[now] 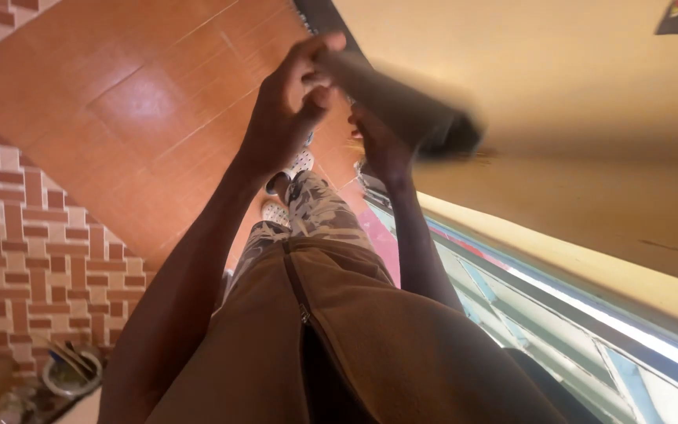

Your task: The recorder is mopping a tiled floor using a bucket of water and a mop.

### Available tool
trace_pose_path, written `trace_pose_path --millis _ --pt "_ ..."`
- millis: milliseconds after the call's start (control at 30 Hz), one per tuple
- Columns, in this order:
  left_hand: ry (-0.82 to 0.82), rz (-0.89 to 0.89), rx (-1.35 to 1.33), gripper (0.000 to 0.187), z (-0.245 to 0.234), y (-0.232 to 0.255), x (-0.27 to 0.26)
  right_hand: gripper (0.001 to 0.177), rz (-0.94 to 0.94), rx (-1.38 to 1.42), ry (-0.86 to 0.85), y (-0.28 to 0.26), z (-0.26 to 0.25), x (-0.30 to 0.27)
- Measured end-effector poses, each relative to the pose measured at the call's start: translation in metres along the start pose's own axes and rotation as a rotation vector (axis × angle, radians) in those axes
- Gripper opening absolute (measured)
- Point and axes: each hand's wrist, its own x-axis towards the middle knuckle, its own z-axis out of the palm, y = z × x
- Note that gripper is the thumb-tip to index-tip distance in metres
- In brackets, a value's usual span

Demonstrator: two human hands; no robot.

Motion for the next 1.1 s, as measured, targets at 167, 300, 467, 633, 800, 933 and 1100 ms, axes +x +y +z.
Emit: trace_pose_path --millis 167,300,467,633,800,933,1100 --pt "-0.106 0.286 0.161 0.044 0.017 -0.051 0.078 0.042 0.030 0.450 0.269 -0.093 -0.072 0.027" --pt "-0.203 0.307 0.504 0.029 0.047 -0.061 0.108 0.064 -0.377 0.418 0.457 -0.209 -0.117 0.013" --pt "-0.399 0.397 0.561 0.025 0.070 -0.051 0.102 0.036 -0.332 0.434 0.845 -0.245 -0.113 -0.019" --pt "-0.673 0.300 0.427 0.018 0.023 -0.056 0.095 0.007 -0.242 0.794 1.239 -0.290 -0.064 -0.019" --pt "-1.207 0.116 0.784 0.033 -0.071 -0.093 0.088 0.022 -0.341 0.751 0.922 -0.315 0.000 -0.050" --pt "-1.530 0.030 1.006 0.055 -0.136 -0.098 0.064 0.028 -0.193 0.757 0.765 -0.370 0.058 -0.062" --pt "-1.406 0.347 0.764 0.025 -0.131 -0.185 0.017 0.039 0.006 0.265 1.261 -0.460 0.118 -0.035"
